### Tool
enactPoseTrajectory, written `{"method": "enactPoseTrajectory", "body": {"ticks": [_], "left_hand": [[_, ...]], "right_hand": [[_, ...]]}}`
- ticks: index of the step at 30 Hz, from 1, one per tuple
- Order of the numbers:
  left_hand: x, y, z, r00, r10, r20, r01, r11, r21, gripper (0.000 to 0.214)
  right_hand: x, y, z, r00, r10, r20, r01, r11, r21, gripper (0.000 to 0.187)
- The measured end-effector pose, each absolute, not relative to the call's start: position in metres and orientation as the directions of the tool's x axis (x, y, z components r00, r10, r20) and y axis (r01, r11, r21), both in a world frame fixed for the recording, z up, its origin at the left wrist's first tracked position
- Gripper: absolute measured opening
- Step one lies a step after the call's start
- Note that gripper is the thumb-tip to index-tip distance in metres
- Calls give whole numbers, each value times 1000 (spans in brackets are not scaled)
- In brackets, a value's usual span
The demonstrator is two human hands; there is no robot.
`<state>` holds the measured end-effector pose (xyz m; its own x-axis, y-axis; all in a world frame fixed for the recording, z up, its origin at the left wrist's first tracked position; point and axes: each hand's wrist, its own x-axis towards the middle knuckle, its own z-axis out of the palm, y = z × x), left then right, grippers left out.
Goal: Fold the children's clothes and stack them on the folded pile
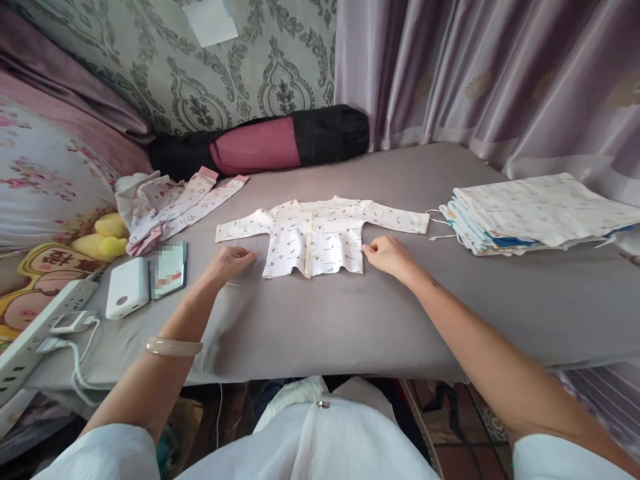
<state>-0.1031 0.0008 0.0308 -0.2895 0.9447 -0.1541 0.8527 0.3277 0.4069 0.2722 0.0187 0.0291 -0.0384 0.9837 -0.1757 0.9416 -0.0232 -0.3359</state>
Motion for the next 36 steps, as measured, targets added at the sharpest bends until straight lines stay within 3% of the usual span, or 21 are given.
{"method": "enactPoseTrajectory", "body": {"ticks": [9,18,29,33,36], "left_hand": [[-60,-19,31,-289,928,-234,820,366,439,32],[-63,-17,39,-234,958,-165,774,286,565,13],[-79,-17,30,-82,992,-92,910,112,399,15],[-82,-12,35,-137,976,-169,829,206,519,22],[-84,-3,33,-213,952,-220,729,305,613,38]], "right_hand": [[246,-7,37,-20,969,-246,943,-63,-325,34],[243,-12,33,31,996,-86,958,-54,-283,20],[245,-25,39,-138,987,-82,986,130,-100,49],[245,-23,46,-149,980,-129,987,139,-77,42],[239,-15,49,-179,983,-46,984,178,-17,38]]}}
